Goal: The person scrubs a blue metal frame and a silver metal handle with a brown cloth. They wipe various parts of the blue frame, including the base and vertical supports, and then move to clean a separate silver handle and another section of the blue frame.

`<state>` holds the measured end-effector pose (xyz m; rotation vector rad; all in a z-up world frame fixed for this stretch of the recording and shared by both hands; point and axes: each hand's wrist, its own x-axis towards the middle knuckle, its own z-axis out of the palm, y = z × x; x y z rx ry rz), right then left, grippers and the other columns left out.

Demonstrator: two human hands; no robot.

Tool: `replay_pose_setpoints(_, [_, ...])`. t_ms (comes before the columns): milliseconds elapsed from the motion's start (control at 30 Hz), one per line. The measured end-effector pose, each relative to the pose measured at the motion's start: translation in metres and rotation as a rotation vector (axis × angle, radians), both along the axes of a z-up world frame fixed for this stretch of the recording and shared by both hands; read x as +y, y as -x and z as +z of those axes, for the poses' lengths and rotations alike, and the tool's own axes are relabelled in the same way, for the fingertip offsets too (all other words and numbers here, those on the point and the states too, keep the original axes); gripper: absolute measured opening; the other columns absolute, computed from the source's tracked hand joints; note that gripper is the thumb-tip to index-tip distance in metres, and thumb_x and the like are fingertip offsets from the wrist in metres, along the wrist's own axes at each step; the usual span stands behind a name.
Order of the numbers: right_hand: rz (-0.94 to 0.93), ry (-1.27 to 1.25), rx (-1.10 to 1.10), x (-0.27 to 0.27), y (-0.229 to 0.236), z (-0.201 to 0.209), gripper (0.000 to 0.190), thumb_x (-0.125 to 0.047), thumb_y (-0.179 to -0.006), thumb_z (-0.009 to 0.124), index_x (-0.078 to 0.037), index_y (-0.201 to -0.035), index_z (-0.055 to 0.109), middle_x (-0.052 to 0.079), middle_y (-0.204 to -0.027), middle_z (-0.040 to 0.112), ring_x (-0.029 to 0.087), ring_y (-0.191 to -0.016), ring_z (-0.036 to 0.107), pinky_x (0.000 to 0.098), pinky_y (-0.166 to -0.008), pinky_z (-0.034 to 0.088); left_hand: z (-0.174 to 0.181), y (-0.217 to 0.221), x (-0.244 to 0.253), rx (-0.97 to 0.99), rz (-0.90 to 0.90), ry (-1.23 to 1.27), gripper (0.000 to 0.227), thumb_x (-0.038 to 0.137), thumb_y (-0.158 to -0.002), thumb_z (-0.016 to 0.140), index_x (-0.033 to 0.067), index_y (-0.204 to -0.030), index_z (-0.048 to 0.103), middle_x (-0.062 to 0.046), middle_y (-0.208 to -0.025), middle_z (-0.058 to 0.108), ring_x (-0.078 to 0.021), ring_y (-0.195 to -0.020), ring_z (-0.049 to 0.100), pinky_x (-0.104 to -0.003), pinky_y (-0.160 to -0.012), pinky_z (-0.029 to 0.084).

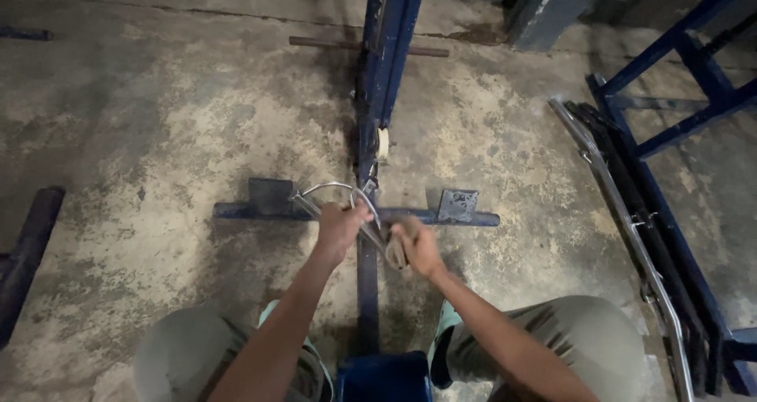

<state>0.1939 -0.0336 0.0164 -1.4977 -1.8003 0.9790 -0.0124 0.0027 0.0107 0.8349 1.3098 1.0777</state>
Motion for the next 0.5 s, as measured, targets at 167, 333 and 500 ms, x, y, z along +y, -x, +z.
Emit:
replay_pose_setpoints(167, [-0.142,0.034,0.244,0.034,0.013,0.024,0.062,-0.054,-0.104,0.053,-0.001,-0.135,0.062,0.013,-0.127,0.071,0.02,-0.118,0.065,0.036,-0.104,0.048,0.004,-0.002,-0.01,0.414,-0.098,-0.361,0.029,0.018,-0.075,0.079,-0.0033,-0.092,0.072,-0.02,-0.083,0.073,-0.0278,-0.078,0.073,-0.038,-0.072,0.056])
replay_pose_setpoints(333, [-0.252,0.638,0.376,0.052,0.028,0.014,0.091,-0.077,-0.099,0.034,0.0,-0.131,0.069,0.011,-0.123,0.071,0.021,-0.113,0.062,0.0371,-0.101,0.048,0.039,-0.017,-0.027,0.521,-0.056,-0.419,0.049,0.016,-0.061,0.085,-0.0023,-0.101,0.063,-0.018,-0.098,0.066,-0.0319,-0.094,0.067,-0.04,-0.084,0.054])
replay_pose_setpoints(500, [-0.183,0.761,0.449,0.046,0.05,0.01,0.096,-0.078,-0.089,0.05,0.007,-0.134,0.054,0.015,-0.117,0.07,0.026,-0.105,0.066,0.0424,-0.083,0.057,0.068,-0.02,-0.056,0.983,-0.241,-0.459,0.041,0.025,-0.07,0.089,0.0065,-0.102,0.074,-0.011,-0.113,0.058,-0.0342,-0.113,0.048,-0.047,-0.096,0.042])
